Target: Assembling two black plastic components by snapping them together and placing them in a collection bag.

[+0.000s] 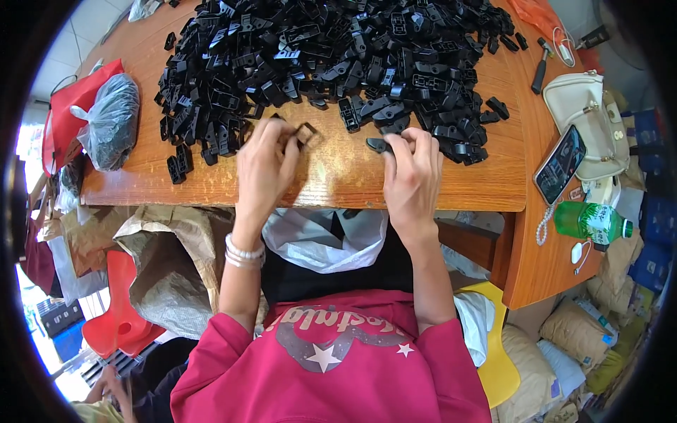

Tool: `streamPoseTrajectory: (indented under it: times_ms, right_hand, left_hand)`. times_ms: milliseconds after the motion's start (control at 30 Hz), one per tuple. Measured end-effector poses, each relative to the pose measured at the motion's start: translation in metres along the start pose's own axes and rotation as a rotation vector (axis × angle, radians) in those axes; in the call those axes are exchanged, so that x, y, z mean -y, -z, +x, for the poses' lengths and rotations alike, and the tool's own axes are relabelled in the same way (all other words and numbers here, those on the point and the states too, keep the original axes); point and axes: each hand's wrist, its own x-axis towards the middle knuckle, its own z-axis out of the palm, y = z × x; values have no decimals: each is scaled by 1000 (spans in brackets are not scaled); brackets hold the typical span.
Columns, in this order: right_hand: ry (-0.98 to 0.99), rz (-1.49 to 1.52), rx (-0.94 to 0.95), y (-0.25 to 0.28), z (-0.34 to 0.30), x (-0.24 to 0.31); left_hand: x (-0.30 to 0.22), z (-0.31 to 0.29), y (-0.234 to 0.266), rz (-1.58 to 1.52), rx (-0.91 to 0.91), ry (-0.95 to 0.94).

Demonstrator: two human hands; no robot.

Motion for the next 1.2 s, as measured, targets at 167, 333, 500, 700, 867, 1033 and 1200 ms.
streamPoseTrajectory:
  times_ms: [167, 333, 500, 700, 867, 1033, 1200]
  right_hand:
    - [28, 237, -35, -6, -19, -6]
    - [-188, 984, 20, 7, -28, 20]
    - [196, 729, 89, 15, -10, 41]
    - [181, 696, 102, 15, -12, 34]
    - [256, 759, 138, 9, -15, 29]
    - [-259, 976, 214, 7, -27, 44]
    - [-109, 757, 224, 6, -28, 40]
  left_hand:
    - [-28, -32, 13, -1092, 187, 587]
    - [-23, -37, 13, -1334, 387, 688]
    - [-28, -42, 16, -1201, 386, 618]
    - [-36, -43, 28, -1284, 380, 662]
    - [-42, -47, 28, -1168, 364, 593]
    - [-52, -51, 22, -759, 143, 222]
    - [-45, -54, 17, -501, 116, 109]
